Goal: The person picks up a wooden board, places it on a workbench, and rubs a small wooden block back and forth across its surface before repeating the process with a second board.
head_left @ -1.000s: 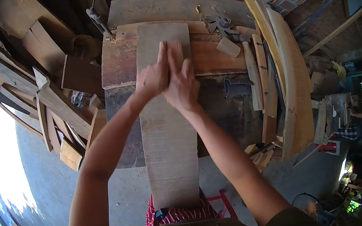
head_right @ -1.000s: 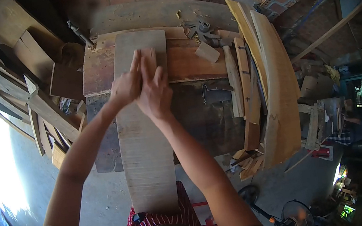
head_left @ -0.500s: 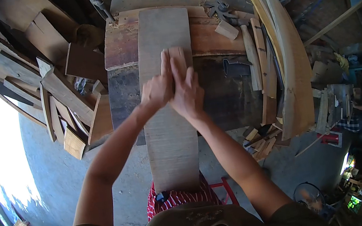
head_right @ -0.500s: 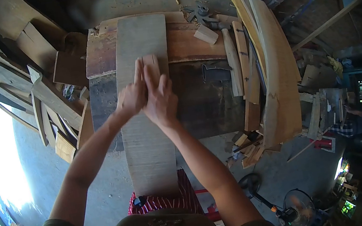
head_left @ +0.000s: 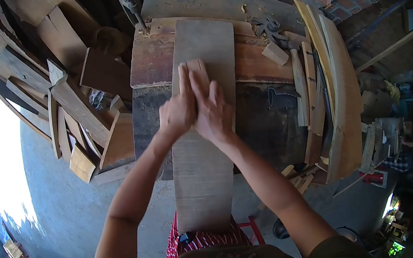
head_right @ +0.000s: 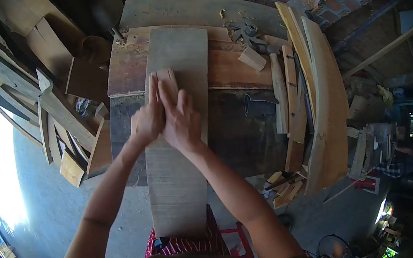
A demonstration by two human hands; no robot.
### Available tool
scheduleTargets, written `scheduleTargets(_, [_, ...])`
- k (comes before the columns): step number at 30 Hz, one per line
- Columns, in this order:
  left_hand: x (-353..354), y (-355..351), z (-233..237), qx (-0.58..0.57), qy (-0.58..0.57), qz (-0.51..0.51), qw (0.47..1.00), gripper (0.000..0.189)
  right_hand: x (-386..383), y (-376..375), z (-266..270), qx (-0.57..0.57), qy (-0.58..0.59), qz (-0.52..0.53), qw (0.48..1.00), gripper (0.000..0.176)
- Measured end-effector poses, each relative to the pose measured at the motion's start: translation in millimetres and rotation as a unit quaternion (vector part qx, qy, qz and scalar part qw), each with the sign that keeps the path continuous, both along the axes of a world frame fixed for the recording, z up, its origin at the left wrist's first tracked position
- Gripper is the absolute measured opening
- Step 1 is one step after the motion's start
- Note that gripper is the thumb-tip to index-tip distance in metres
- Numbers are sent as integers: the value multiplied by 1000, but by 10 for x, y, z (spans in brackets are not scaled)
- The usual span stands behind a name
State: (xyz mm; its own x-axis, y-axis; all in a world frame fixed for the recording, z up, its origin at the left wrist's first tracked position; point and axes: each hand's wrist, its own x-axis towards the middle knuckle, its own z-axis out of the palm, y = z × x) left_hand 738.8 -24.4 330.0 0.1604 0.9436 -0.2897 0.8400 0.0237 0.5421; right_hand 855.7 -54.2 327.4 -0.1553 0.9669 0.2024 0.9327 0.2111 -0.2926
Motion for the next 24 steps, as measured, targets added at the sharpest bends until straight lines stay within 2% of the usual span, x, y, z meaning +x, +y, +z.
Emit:
scheduleTargets(3, [-104,1312,-172,55,-65,-17,996,70,-91,1191,-57,25,38,-30,999,75])
scheduleTargets(4, [-126,1672,-271,107,-67,-27,992,66,-117,1493,-64,22,40,-35,998,73])
scheduleTargets(6, [-230,2275,-696,286,-181,-85,937,65,-178,1944,-130,22,18,-58,998,76])
scheduleTargets(8, [-331,2398,-779,262,-179,-96,943,64,-240,1916,-160,-4,23,-69,997,79])
scheduleTargets(9, [-338,2368,-771,250,-184,-119,943,63,-242,1815,-174,14,21,-72,997,75])
scheduleTargets(12, [-290,1521,-623,249,-167,-96,949,68,-266,1209,-117,42,28,-76,996,71])
scheduleTargets(14, [-307,650,-270,53,-82,-40,994,73,-270,501,-63,27,37,-45,998,79])
scheduleTargets(15, [-344,239,-398,57,-74,-36,995,80,-281,121,-68,10,55,-27,998,87])
scheduleTargets(16, [-318,-233,-172,-16,-44,2,999,84,-301,-284,12,-31,61,-17,998,94])
scheduleTargets(17, [-382,-697,-281,19,-53,2,998,87,-310,-687,47,-56,53,1,997,99])
scheduleTargets(20, [-438,-1938,-156,-95,-52,61,992,88,-305,-1764,89,-98,57,57,992,97])
scheduleTargets(22, [-398,-2476,31,-193,-41,98,975,89,-287,-2311,32,-85,57,76,992,94])
scheduleTargets(24, [-392,-2858,-99,-141,-45,85,985,91,-198,-2535,-50,-83,50,114,989,93])
